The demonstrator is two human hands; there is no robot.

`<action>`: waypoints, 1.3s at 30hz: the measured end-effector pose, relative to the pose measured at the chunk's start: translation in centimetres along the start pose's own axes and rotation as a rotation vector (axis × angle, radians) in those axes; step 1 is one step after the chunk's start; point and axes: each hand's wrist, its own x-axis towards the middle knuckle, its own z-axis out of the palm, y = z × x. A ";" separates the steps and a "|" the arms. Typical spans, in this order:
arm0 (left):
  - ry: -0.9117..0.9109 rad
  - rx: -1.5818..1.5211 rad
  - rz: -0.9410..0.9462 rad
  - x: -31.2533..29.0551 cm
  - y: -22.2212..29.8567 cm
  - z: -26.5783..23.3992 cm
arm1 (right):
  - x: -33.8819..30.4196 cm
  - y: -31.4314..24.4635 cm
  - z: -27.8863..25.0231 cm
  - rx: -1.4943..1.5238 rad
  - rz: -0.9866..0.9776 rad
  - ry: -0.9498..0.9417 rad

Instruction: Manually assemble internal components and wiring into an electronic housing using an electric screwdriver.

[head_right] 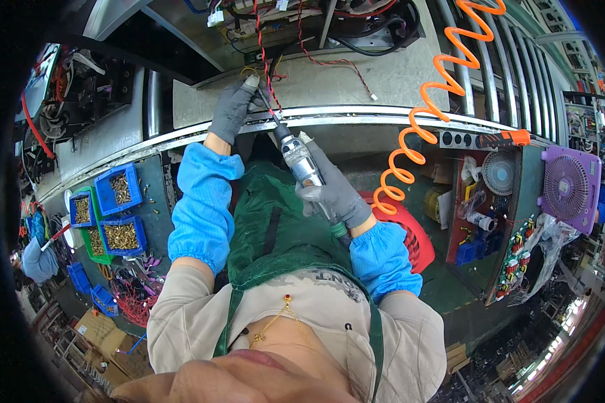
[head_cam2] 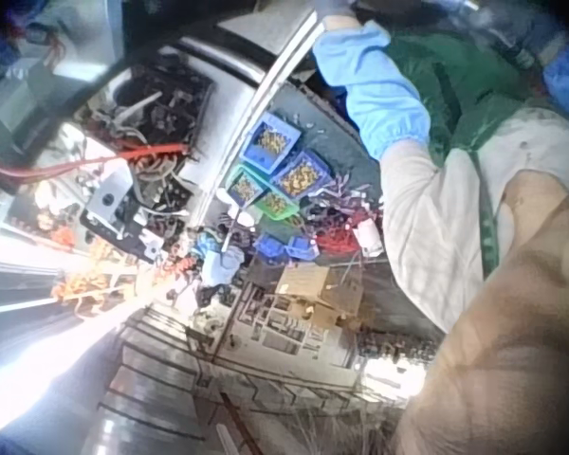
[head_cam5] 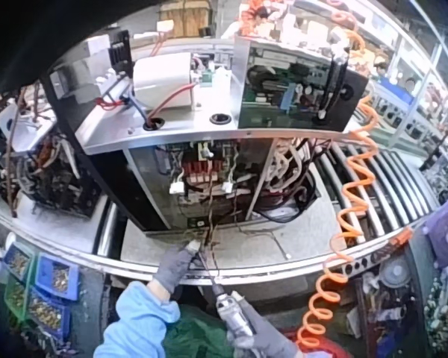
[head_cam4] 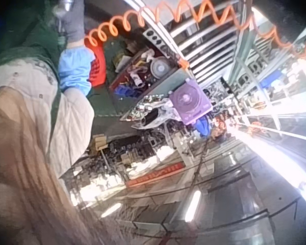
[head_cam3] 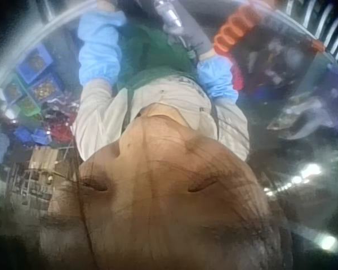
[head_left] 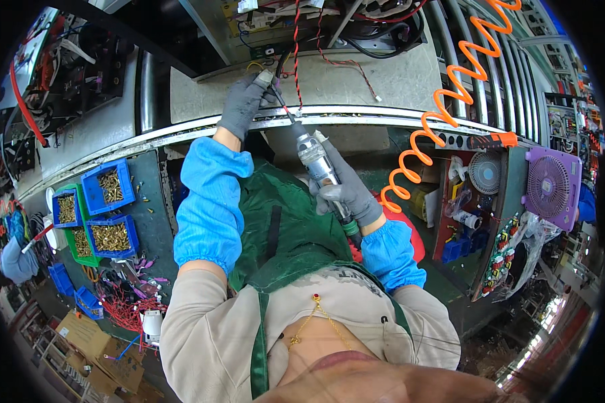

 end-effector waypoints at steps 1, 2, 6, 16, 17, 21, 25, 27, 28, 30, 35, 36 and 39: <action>-0.075 -0.040 0.028 0.5 -0.6 -0.7 | -0.1 0.0 -0.1 0.050 0.033 -0.030; -0.149 -0.079 0.056 0.9 -1.0 -1.3 | -0.1 0.0 -0.1 0.049 0.033 -0.032; -0.200 0.071 0.095 0.7 0.2 -1.1 | 0.1 0.8 -0.2 -0.010 -0.023 0.000; -0.080 -0.671 -0.138 -0.4 -1.1 1.7 | 0.4 1.6 -0.4 0.046 -0.074 0.012; -0.024 -0.720 -0.145 -0.6 -1.0 2.0 | 0.3 1.5 -0.6 0.048 -0.076 0.013; 0.018 -0.747 -0.182 -0.2 -1.7 1.5 | 0.1 0.9 -0.5 -0.019 0.012 -0.005; 0.004 -0.286 -0.128 -1.0 0.5 1.1 | 0.9 2.6 -1.1 -0.467 -0.244 0.051; 0.000 -0.114 -0.115 -1.2 0.7 1.0 | 0.6 2.8 -0.9 -0.310 -0.193 0.043; -0.026 -0.257 -0.143 -1.2 0.3 0.9 | 0.5 2.5 -0.6 -0.154 -0.141 0.034; -0.056 -0.399 -0.172 -1.4 0.2 1.2 | 0.2 1.6 -0.2 -0.079 -0.112 0.024; 0.167 -0.545 -0.043 0.2 -2.2 1.8 | 0.2 1.2 -0.5 -0.027 -0.106 0.043; 0.164 -0.547 -0.045 0.4 -2.6 1.9 | 0.2 1.4 -0.9 0.024 -0.129 0.019; 0.347 0.814 0.462 1.5 -3.2 2.4 | 0.3 0.9 -1.3 0.041 -0.145 0.037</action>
